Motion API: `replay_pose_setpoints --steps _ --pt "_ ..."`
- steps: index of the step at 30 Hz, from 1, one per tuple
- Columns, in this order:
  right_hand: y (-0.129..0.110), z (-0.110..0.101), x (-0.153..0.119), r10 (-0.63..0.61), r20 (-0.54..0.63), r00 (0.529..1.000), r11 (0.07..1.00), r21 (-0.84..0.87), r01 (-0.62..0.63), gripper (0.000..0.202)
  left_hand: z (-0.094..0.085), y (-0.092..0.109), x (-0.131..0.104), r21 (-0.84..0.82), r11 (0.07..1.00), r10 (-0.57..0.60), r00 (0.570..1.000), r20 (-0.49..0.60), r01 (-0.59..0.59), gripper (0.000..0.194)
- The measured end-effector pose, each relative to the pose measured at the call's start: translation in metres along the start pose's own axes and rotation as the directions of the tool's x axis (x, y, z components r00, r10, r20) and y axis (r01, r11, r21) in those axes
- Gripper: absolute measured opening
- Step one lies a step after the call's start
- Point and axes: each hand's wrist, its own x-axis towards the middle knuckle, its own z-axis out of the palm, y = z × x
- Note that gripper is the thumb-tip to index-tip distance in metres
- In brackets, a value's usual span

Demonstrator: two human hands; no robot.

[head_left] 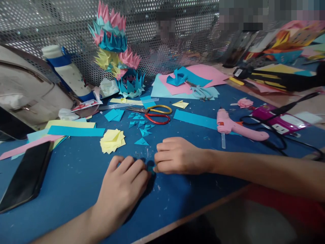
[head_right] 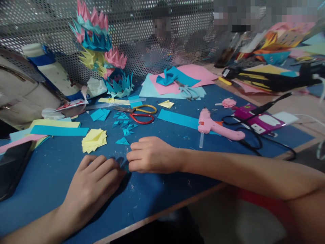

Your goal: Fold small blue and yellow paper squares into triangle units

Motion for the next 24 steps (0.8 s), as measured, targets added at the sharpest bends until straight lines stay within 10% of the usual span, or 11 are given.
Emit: replay_pose_setpoints --steps 13,24 --pt "-0.005 -0.003 0.003 0.02 0.066 0.998 0.999 -0.041 -0.018 0.029 -0.002 0.007 -0.006 0.16 0.974 0.163 0.986 -0.021 -0.158 0.04" --pt "-0.008 0.005 0.006 0.397 0.172 0.901 0.789 0.437 -0.431 0.008 0.005 -0.011 0.011 -0.31 0.912 -0.228 0.961 0.158 0.268 0.017"
